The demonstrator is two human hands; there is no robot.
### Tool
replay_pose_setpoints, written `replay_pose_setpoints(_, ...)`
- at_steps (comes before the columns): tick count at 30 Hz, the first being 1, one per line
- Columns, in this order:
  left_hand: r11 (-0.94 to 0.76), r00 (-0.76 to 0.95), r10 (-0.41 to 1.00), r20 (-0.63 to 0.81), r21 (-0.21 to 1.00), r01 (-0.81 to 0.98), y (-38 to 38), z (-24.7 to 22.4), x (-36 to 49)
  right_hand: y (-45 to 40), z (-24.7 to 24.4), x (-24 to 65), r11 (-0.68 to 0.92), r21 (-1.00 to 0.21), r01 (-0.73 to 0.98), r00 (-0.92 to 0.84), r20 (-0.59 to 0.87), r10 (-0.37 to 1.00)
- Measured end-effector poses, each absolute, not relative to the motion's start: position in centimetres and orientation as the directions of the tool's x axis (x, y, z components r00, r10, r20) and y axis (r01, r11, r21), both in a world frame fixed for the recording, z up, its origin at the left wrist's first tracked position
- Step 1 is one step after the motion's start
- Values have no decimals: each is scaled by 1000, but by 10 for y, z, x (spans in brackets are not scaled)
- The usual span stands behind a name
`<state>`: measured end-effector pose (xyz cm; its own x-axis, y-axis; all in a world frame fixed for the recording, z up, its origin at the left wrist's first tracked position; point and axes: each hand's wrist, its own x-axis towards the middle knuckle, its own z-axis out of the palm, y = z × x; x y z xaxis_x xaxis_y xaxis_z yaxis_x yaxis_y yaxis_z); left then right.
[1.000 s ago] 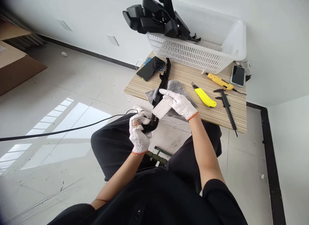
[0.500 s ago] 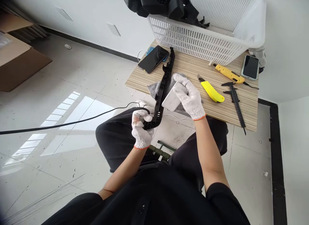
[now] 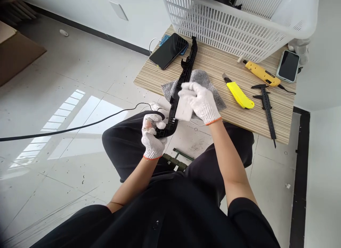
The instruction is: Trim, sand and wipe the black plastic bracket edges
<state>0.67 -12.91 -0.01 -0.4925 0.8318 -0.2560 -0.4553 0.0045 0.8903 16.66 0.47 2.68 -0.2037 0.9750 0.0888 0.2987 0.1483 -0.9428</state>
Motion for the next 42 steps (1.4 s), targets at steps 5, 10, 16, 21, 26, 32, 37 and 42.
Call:
replay_pose_setpoints(5, -24, -483, 842, -240, 878, -478, -128, -8, 1, 14, 21, 161, 200, -938, 284, -160, 159, 974)
replay_pose_setpoints(10, 16, -464, 844, -268, 878, -478, -126, -1, 0, 16, 17, 159, 218, -922, 321, 92, 260, 961)
replay_pose_setpoints(16, 53, -472, 821, -322, 866, -498, -126, 1, 1, 22, 15, 172, 155, -941, 300, -109, 128, 986)
replay_pose_setpoints(21, 52, -435, 839, -328, 843, -535, -128, -5, 0, 35, 20, 194, 226, -903, 366, 347, 358, 867)
replay_pose_setpoints(26, 57, -445, 831, -334, 846, -530, -127, -7, -2, 19, 25, 181, 97, -993, 62, -43, 95, 995)
replay_pose_setpoints(32, -61, -480, 835, -268, 822, -566, -123, -6, -6, 44, 1, 182, -17, -999, 35, 13, -17, 1000)
replay_pose_setpoints(37, -294, -579, 809, -101, 783, -548, -121, -6, -8, 70, 1, 201, 181, -983, -20, 358, 161, 920)
replay_pose_setpoints(42, -368, -631, 775, -26, 793, -485, -123, -9, -5, 40, 30, 207, 232, -959, -164, 142, 210, 967)
